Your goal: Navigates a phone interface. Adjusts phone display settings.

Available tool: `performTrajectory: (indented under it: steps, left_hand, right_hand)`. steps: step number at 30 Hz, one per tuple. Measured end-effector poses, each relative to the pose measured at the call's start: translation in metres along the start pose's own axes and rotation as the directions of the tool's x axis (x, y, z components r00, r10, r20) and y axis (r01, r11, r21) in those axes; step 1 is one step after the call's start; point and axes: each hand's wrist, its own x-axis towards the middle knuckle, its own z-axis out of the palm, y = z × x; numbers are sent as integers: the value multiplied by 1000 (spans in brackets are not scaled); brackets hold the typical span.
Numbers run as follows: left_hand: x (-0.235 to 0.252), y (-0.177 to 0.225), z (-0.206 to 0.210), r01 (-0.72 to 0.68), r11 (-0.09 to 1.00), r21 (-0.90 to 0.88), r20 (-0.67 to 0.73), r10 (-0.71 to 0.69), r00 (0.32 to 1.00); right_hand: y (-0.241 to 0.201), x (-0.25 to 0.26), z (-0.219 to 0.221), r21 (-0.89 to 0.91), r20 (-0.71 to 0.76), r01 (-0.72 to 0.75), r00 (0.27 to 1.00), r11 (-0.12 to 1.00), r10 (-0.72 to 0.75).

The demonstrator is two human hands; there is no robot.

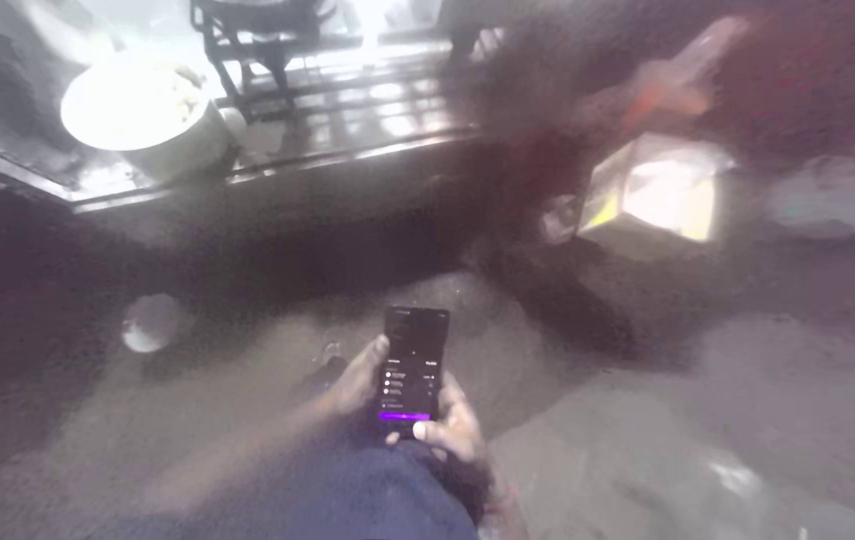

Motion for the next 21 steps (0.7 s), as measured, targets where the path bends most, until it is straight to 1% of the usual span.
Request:
performTrajectory:
  steps: [2,3,4,5,6,7,9,11,14,21]
  left_hand:
    - [1,-4,-6,-42,999,24,146,38,989]
    - [1,-6,-11,-51,997,57,198,39,980]
    - [1,-6,-13,-55,991,121,229,26,973]
    - [-1,-5,-15,-58,981,184,253,10,967]
    - [-2,-3,-18,-72,969,235,281,3,960]
    - [-4,-1,-19,-89,958,273,306,2,952]
    - [-7,1,-18,-74,954,290,326,-26,945]
    - [-7,2,-18,-42,964,264,344,-54,937]
    - [-6,5,-14,-2,954,299,323,-99,941]
    - [1,-2,-17,-69,928,366,357,-71,931]
  right_hand:
    - [-3,-2,-2,-69,-14,22,1000,997,-23]
    - [-5,-3,-2,-117,-54,25,998,993,-32]
    - [-9,-5,-1,-182,-104,11,994,983,-31]
    - [-12,-7,1,-210,-165,-12,986,978,-23]
    - [-13,-8,2,-220,-199,-14,980,975,-30]
    - [-14,-8,1,-207,-196,-9,980,978,-33]
    - [-13,-10,1,-162,-192,26,980,987,-58]
    - [-11,-10,4,-115,-188,74,978,991,-95]
    - [-9,-11,6,-153,-188,118,971,981,-146]
    - [-14,-10,9,-212,-237,89,961,973,-140]
